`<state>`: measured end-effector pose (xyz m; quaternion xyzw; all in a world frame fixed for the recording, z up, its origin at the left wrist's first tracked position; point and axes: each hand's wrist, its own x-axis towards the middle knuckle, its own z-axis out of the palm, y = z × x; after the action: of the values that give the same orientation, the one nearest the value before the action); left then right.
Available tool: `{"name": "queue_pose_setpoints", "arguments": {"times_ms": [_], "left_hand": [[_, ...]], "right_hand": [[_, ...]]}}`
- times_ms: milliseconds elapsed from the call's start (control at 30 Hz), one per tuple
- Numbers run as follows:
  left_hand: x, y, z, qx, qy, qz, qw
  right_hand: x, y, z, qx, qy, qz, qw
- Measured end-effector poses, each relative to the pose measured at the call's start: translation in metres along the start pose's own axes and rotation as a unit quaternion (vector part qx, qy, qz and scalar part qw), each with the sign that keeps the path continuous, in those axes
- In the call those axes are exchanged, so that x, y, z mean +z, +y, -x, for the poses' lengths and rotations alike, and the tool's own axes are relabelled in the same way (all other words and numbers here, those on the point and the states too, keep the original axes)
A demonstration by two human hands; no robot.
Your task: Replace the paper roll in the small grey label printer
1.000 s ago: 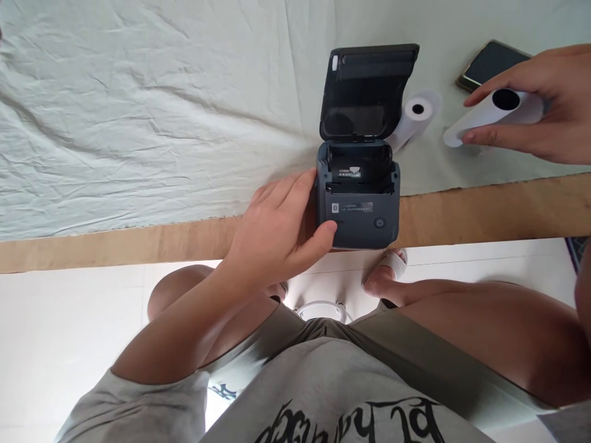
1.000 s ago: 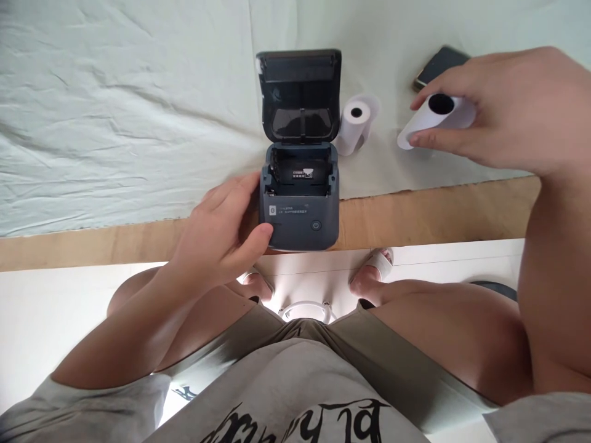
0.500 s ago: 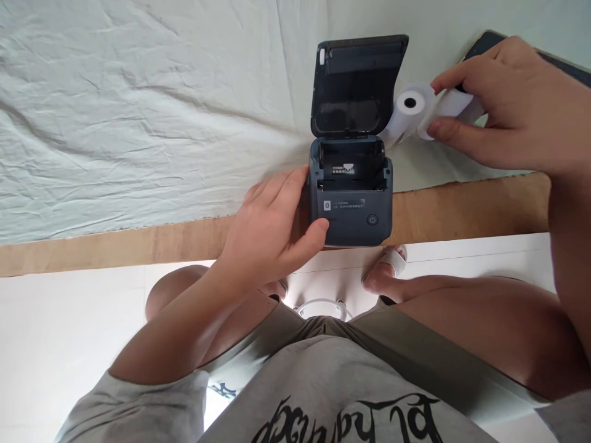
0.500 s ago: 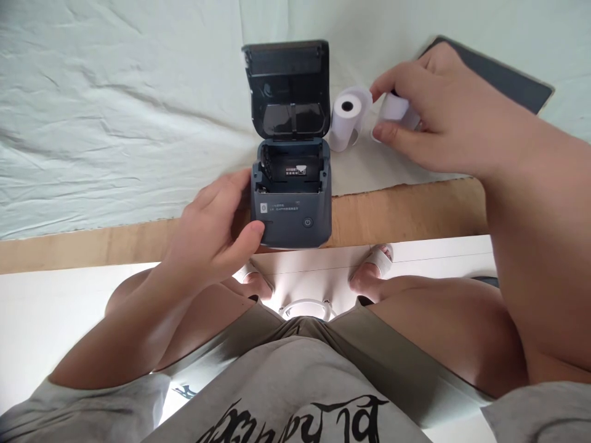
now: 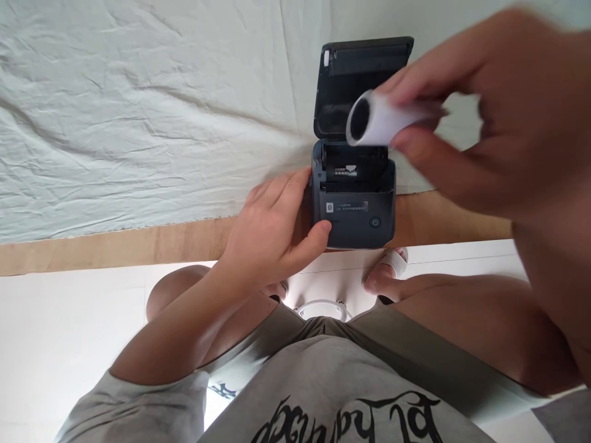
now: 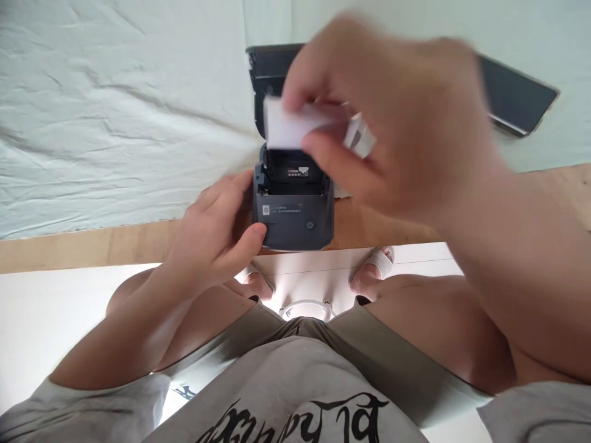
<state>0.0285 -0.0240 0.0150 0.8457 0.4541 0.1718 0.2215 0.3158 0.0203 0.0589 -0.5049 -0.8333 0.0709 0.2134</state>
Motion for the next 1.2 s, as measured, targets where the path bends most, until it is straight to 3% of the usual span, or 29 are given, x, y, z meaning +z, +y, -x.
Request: {"name": "queue_pose_setpoints", "arguments": {"times_ms": [100,367,533,900,1200], "left_hand": [[-0.001,0.000,0.000,-0.001,-0.003,-0.001,1.000],[0.000,-0.002,0.000,0.008,0.002,0.007,1.000],[-0.001,-0.001,0.000,0.002,-0.002,0.009,1.000],[-0.008,0.000,-0.004,-0.028,-0.001,0.067,0.997],[-0.004,0.003,-0.019,-0.047,0.015,0.064,0.997]], "right_hand": [[0.013,-0.013,-0.006,-0.071,-0.045,0.038,0.996],[0.016,-0.017,-0.010,-0.017,-0.040,0.043,0.998],[0.019,-0.016,-0.011,-0.039,-0.079,0.052,0.995],[0.008,-0.024,0.011,-0.149,0.001,-0.059,0.987],[0.011,-0.022,0.017,-0.199,-0.028,-0.045,0.978]]}}
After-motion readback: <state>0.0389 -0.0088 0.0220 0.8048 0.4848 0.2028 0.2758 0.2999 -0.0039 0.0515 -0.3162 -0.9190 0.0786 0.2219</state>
